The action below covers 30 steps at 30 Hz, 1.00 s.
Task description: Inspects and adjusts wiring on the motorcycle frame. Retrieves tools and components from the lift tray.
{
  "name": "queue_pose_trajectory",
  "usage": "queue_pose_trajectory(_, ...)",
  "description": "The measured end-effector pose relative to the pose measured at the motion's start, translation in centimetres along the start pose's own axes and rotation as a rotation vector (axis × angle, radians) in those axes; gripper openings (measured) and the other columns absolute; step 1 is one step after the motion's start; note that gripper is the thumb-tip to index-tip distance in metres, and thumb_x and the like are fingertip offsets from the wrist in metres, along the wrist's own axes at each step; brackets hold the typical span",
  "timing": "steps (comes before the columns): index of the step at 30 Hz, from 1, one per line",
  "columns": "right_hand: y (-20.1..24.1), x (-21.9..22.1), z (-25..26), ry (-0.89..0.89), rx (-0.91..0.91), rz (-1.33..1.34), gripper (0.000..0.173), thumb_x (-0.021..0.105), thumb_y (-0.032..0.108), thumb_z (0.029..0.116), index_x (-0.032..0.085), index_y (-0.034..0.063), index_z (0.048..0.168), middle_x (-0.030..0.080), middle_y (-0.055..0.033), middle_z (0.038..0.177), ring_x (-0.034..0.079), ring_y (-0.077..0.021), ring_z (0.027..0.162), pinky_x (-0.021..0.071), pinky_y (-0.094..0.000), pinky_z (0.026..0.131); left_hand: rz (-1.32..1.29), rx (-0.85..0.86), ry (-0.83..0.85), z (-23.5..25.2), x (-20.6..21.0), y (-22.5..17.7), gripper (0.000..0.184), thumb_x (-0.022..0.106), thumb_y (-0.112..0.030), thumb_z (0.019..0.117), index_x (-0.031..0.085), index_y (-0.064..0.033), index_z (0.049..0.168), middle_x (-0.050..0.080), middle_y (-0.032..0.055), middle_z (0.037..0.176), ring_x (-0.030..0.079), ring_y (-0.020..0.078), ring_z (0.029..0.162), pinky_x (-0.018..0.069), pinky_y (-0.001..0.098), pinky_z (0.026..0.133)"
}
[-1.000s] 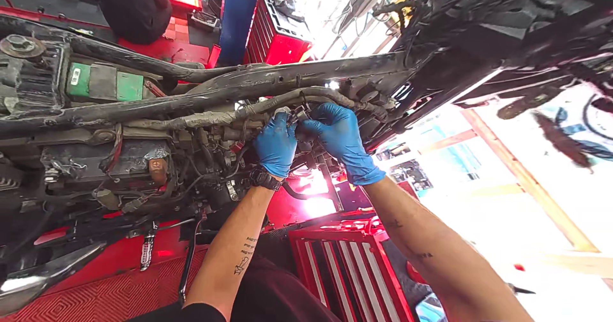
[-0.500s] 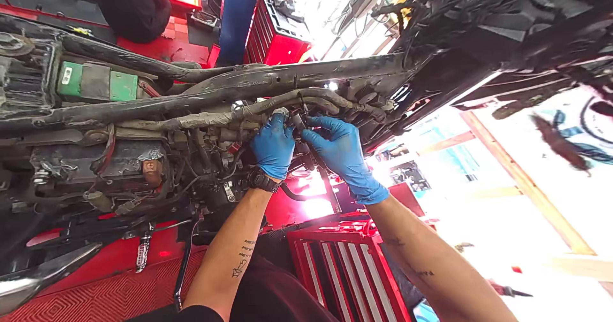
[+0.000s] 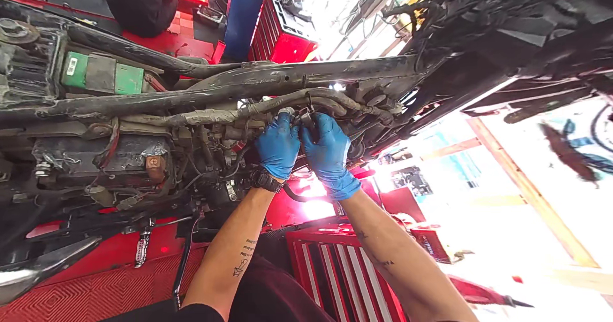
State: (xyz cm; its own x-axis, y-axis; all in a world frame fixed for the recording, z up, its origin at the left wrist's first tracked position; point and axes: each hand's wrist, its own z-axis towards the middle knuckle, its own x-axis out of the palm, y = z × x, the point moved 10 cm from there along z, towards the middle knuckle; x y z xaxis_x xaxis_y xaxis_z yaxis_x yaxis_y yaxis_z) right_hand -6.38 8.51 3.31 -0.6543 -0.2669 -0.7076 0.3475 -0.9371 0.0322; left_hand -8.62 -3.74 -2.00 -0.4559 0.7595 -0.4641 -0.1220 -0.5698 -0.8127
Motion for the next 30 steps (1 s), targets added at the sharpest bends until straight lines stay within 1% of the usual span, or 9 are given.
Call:
queue_pose_trajectory(3, 0.5, 0.3, 0.1, -0.033, -0.046, -0.076, 0.028, 0.069, 0.018, 0.0926, 0.072, -0.0008, 0.113, 0.071, -0.0241, 0.116, 0.072, -0.0378, 0.104, 0.0591, -0.0496, 0.086, 0.001, 0.021, -0.044, -0.1, -0.2, -0.1, 0.026, 0.072, -0.027, 0.092, 0.074, -0.0092, 0.111, 0.076, 0.0144, 0.095, 0.075, 0.0364, 0.085, 0.0579, 0.0572, 0.067)
queue_pose_trajectory(5, 0.8, 0.3, 0.2, -0.082, -0.063, -0.091, 0.025, 0.069, 0.016, 0.0917, 0.071, -0.0021, 0.109, 0.072, -0.0236, 0.114, 0.072, -0.037, 0.104, 0.0592, -0.0482, 0.086, 0.002, 0.034, -0.065, -0.2, -0.2, -0.1, 0.025, 0.072, -0.027, 0.0918, 0.074, -0.009, 0.109, 0.076, 0.0138, 0.094, 0.075, 0.0353, 0.084, 0.0583, 0.0557, 0.066)
queue_pose_trajectory(12, 0.5, 0.2, 0.1, -0.089, 0.007, -0.134, 0.023, 0.07, 0.02, 0.0901, 0.068, -0.0012, 0.099, 0.07, -0.0188, 0.091, 0.072, -0.0337, 0.079, 0.0567, -0.0466, 0.063, -0.015, 0.043, -0.044, -0.1, 0.1, 0.1, 0.028, 0.071, -0.027, 0.0917, 0.075, -0.0093, 0.113, 0.076, 0.0142, 0.099, 0.074, 0.036, 0.087, 0.0577, 0.0578, 0.067)
queue_pose_trajectory(15, -1.1, 0.6, 0.4, 0.098, 0.136, 0.076, 0.026, 0.069, 0.021, 0.0923, 0.07, -0.0012, 0.107, 0.072, -0.0182, 0.098, 0.072, -0.031, 0.086, 0.0584, -0.0495, 0.075, -0.022, 0.038, -0.043, -0.1, 0.0, 0.0, 0.028, 0.072, -0.026, 0.0916, 0.075, -0.0093, 0.114, 0.076, 0.0153, 0.101, 0.074, 0.0373, 0.088, 0.0576, 0.0587, 0.069)
queue_pose_trajectory(17, -2.5, 0.9, 0.5, 0.236, 0.267, 0.329, 0.029, 0.07, 0.022, 0.0944, 0.069, 0.0019, 0.115, 0.073, -0.0126, 0.104, 0.072, -0.0189, 0.091, 0.0595, -0.0391, 0.084, -0.018, 0.024, -0.049, -0.2, 0.1, 0.2, 0.028, 0.071, -0.025, 0.092, 0.075, -0.0108, 0.115, 0.076, 0.0149, 0.1, 0.074, 0.0377, 0.087, 0.0571, 0.0587, 0.068)
queue_pose_trajectory(20, -2.7, 0.4, 1.2, 0.253, 0.383, 0.645, 0.02, 0.075, 0.012, 0.0909, 0.069, 0.0041, 0.109, 0.073, -0.0043, 0.098, 0.069, -0.0072, 0.081, 0.0597, -0.0261, 0.074, -0.023, 0.027, -0.065, -0.2, 0.1, 0.1, 0.027, 0.07, -0.022, 0.0914, 0.075, -0.01, 0.115, 0.076, 0.015, 0.1, 0.074, 0.0374, 0.087, 0.0572, 0.0585, 0.067)
queue_pose_trajectory(22, -2.6, 0.5, 1.9, 0.249, 0.389, 0.779, 0.018, 0.076, 0.005, 0.0876, 0.069, 0.0031, 0.104, 0.073, -0.003, 0.095, 0.069, -0.0064, 0.078, 0.0607, -0.024, 0.072, -0.032, 0.016, -0.021, -0.1, 0.2, 0.3, 0.027, 0.07, -0.024, 0.0924, 0.074, -0.0099, 0.115, 0.076, 0.0149, 0.1, 0.074, 0.0372, 0.088, 0.0574, 0.0588, 0.068)
queue_pose_trajectory(27, -3.5, 1.1, 2.7, 0.348, 0.388, 0.814, 0.021, 0.079, -0.001, 0.0839, 0.071, 0.0045, 0.103, 0.074, -0.0013, 0.094, 0.07, -0.0065, 0.082, 0.061, -0.0257, 0.076, -0.103, -0.005, 0.183, 0.1, 0.4, -0.3, 0.036, 0.065, -0.027, 0.0982, 0.071, -0.0136, 0.131, 0.075, 0.0142, 0.115, 0.072, 0.0369, 0.102, 0.0556, 0.0606, 0.084)
queue_pose_trajectory(30, -3.4, 0.7, 3.1, 0.4, 0.398, 0.656, 0.02, 0.081, 0.005, 0.0846, 0.073, 0.0064, 0.102, 0.075, -0.0006, 0.092, 0.07, -0.0047, 0.081, 0.06, -0.0243, 0.076, -0.124, -0.035, 0.112, 0.1, 0.2, -0.1, 0.03, 0.067, -0.024, 0.0964, 0.075, -0.0138, 0.124, 0.076, 0.0141, 0.109, 0.073, 0.0369, 0.097, 0.0566, 0.0607, 0.08)
